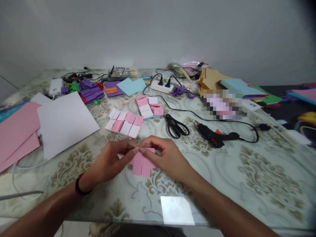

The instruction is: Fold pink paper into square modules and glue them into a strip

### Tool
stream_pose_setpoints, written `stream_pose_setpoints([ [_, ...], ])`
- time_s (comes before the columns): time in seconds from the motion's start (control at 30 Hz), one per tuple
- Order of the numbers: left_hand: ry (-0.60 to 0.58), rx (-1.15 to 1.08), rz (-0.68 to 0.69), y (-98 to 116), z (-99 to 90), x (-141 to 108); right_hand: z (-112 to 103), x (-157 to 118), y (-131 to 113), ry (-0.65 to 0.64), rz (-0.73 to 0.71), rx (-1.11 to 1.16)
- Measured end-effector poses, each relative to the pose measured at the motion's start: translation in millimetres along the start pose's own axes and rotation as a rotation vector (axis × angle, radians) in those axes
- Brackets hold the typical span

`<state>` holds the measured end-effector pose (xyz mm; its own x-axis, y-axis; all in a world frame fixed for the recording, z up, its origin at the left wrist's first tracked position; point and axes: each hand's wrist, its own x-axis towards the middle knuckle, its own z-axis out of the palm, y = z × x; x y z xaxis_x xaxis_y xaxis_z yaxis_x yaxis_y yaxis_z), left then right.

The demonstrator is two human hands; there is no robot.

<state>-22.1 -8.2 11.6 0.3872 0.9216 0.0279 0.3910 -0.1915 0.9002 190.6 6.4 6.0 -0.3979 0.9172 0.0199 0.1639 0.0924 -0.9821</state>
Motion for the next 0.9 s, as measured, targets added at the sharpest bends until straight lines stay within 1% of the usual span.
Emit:
stream_pose_setpoints([
  [0.1, 0.048, -0.116, -0.023, -4, 1.6, 0, 3, -1, 0, 0.013, 0.0, 0.007],
  [0.17, 0.027, -0.14, -0.027, -7, 1.6, 0, 4, -1, 1, -0.001, 0.002, 0.011],
  [0.3, -0.027, -0.107, -0.025, -4, 1.4, -1, 7, -2, 2, -0.024, -0.028, -0.026],
  [0.47, -0.044, -0.067, 0.022, 2, 0.2, 0, 11, -5, 1, 0.009, -0.042, -0.006],
  [0.57, -0.04, -0.038, 0.028, 2, -4.3, 1, 8, -4, 0, 0.063, -0.021, 0.057],
  [0.67, -0.021, -0.04, -0.012, -1, -11.9, 4, -2, -1, 1, 0.178, -0.007, 0.123],
  [0.73, 0.047, -0.062, -0.045, -4, -16.1, 6, -8, 2, 3, 0.27, 0.004, 0.153],
  [0.8, 0.144, -0.093, -0.049, -7, -17.0, 8, -10, 4, 5, 0.333, 0.023, 0.188],
  [0.83, 0.156, -0.116, -0.055, -9, -15.8, 9, -9, 5, 6, 0.339, 0.039, 0.207],
  [0.9, 0.099, -0.165, -0.075, -10, -10.6, 9, -5, 4, 8, 0.317, 0.073, 0.242],
])
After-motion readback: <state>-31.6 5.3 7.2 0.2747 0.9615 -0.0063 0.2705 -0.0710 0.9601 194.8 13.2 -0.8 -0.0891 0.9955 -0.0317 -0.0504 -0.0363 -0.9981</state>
